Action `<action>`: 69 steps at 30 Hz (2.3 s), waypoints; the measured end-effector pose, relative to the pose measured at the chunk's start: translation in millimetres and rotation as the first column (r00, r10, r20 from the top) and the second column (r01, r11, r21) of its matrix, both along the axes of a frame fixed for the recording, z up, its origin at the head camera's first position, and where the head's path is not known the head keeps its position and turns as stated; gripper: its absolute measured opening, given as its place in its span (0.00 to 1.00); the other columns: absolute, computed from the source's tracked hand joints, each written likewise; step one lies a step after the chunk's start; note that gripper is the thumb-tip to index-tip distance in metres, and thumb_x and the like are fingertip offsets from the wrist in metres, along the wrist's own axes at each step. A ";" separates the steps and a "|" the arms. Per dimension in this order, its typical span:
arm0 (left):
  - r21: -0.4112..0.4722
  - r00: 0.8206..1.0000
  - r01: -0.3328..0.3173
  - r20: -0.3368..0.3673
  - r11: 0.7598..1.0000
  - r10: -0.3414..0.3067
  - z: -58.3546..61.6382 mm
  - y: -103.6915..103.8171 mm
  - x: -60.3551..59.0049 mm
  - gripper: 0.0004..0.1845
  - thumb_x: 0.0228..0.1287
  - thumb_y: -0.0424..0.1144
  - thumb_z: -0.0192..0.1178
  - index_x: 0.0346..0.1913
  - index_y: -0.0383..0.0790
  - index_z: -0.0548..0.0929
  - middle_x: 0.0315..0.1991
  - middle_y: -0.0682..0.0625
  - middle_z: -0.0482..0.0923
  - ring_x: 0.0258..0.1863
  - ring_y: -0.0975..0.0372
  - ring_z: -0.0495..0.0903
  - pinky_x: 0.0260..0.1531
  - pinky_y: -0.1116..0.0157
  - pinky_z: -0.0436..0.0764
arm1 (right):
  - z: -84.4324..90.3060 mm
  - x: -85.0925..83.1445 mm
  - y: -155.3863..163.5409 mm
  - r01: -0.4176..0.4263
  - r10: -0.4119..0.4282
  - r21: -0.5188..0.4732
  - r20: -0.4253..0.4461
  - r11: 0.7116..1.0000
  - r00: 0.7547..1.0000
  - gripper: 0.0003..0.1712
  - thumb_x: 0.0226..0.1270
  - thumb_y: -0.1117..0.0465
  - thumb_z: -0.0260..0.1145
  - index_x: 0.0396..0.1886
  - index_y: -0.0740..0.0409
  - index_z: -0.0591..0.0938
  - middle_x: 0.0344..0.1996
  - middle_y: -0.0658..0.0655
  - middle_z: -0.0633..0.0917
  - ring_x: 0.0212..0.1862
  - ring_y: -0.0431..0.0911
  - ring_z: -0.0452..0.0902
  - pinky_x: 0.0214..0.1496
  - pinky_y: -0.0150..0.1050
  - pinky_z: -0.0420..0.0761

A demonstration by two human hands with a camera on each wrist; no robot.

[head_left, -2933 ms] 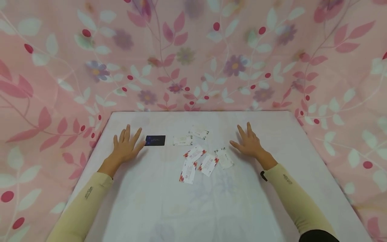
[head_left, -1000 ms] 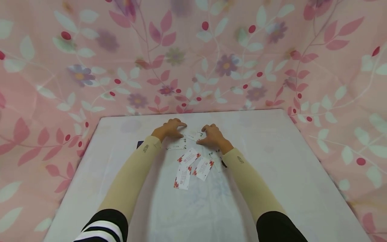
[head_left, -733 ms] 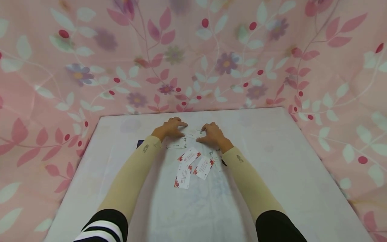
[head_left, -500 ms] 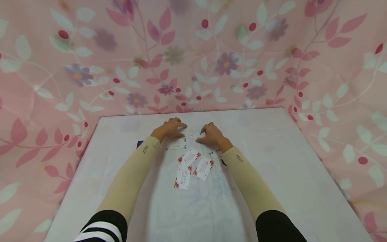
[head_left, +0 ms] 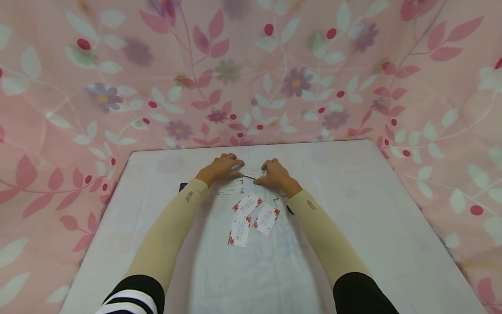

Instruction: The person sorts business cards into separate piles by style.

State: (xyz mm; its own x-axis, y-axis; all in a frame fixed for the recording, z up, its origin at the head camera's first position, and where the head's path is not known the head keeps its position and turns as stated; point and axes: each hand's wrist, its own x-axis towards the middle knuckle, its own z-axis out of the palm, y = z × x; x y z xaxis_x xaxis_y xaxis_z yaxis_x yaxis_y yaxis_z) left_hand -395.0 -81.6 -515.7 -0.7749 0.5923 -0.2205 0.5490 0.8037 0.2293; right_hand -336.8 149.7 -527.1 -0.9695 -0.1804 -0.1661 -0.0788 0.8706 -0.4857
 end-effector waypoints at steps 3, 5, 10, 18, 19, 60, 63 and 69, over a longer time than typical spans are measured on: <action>0.002 1.000 0.006 -0.006 1.000 -0.006 -0.2 0.0 -0.3 0.29 0.68 0.59 0.58 0.69 0.55 0.72 0.72 0.43 0.63 0.71 0.45 0.59 0.67 0.38 0.61 | 1.8 -1.8 -1.2 0.021 -0.021 -0.021 0.018 1.000 1.000 0.43 0.50 0.39 0.77 0.58 0.62 0.76 0.54 0.61 0.73 0.51 0.52 0.74 0.61 0.47 0.76; -0.006 1.000 0.010 -0.010 1.000 -0.010 -0.4 0.1 -0.4 0.29 0.68 0.59 0.58 0.69 0.55 0.72 0.72 0.43 0.63 0.71 0.45 0.59 0.67 0.38 0.61 | 1.2 -3.7 -1.2 0.029 -0.028 -0.031 0.027 0.999 0.999 0.44 0.49 0.40 0.78 0.57 0.63 0.76 0.53 0.61 0.73 0.51 0.52 0.74 0.60 0.47 0.76; -0.014 1.000 0.002 -0.021 1.000 -0.003 1.4 1.1 1.7 0.32 0.68 0.60 0.58 0.71 0.55 0.69 0.71 0.43 0.64 0.71 0.45 0.60 0.66 0.38 0.62 | -0.3 -7.3 2.8 0.032 -0.029 -0.089 0.034 0.996 0.999 0.43 0.49 0.42 0.79 0.57 0.62 0.73 0.53 0.60 0.75 0.52 0.51 0.74 0.60 0.46 0.76; 0.056 0.999 0.025 -0.043 0.998 -0.022 8.8 6.4 1.0 0.36 0.60 0.58 0.67 0.70 0.53 0.71 0.68 0.42 0.68 0.69 0.45 0.64 0.65 0.39 0.64 | 3.2 -2.8 11.3 0.033 -0.028 -0.215 0.025 0.976 0.999 0.38 0.53 0.47 0.78 0.57 0.57 0.70 0.49 0.57 0.76 0.50 0.50 0.72 0.58 0.45 0.74; 0.057 0.998 0.033 -0.061 0.998 -0.029 9.7 7.2 0.7 0.35 0.60 0.57 0.68 0.69 0.52 0.72 0.68 0.42 0.69 0.68 0.45 0.65 0.64 0.40 0.65 | 3.5 -2.1 12.4 0.028 -0.025 -0.221 0.018 0.975 1.000 0.38 0.53 0.47 0.78 0.57 0.57 0.70 0.48 0.57 0.76 0.49 0.50 0.72 0.57 0.44 0.74; 0.246 0.994 0.014 -0.107 0.969 0.013 25.5 -38.9 36.0 0.37 0.56 0.52 0.72 0.66 0.41 0.75 0.59 0.45 0.80 0.58 0.52 0.79 0.61 0.52 0.75 | 21.7 12.2 -23.4 -0.141 0.108 -0.261 -0.138 0.955 0.985 0.39 0.55 0.56 0.78 0.64 0.61 0.74 0.40 0.57 0.81 0.39 0.47 0.74 0.43 0.37 0.76; 0.258 0.995 0.011 -0.103 0.966 0.016 28.0 -41.9 39.2 0.37 0.56 0.51 0.72 0.67 0.40 0.74 0.59 0.44 0.79 0.57 0.52 0.79 0.61 0.52 0.75 | 21.9 13.5 -27.5 -0.138 0.107 -0.262 -0.131 0.955 0.986 0.38 0.55 0.55 0.78 0.64 0.60 0.74 0.41 0.57 0.81 0.39 0.47 0.74 0.43 0.37 0.75; 0.235 0.992 0.006 -0.120 0.972 0.023 28.6 -45.7 45.8 0.34 0.56 0.50 0.73 0.64 0.40 0.77 0.56 0.45 0.81 0.55 0.52 0.80 0.59 0.53 0.76 | 20.7 18.7 -33.1 -0.141 0.115 -0.277 -0.107 0.950 0.988 0.38 0.56 0.56 0.78 0.65 0.59 0.75 0.44 0.57 0.83 0.42 0.46 0.77 0.48 0.38 0.79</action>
State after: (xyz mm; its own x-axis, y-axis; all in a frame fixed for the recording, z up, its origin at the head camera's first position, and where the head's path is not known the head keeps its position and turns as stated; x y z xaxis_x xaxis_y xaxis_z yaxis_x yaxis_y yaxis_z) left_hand -349.2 -127.2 -487.1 -0.7924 0.6097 0.0197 0.5780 0.7400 0.3439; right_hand -318.1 116.7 -506.5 -0.9436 -0.3311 -0.0053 -0.2339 0.6780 -0.6968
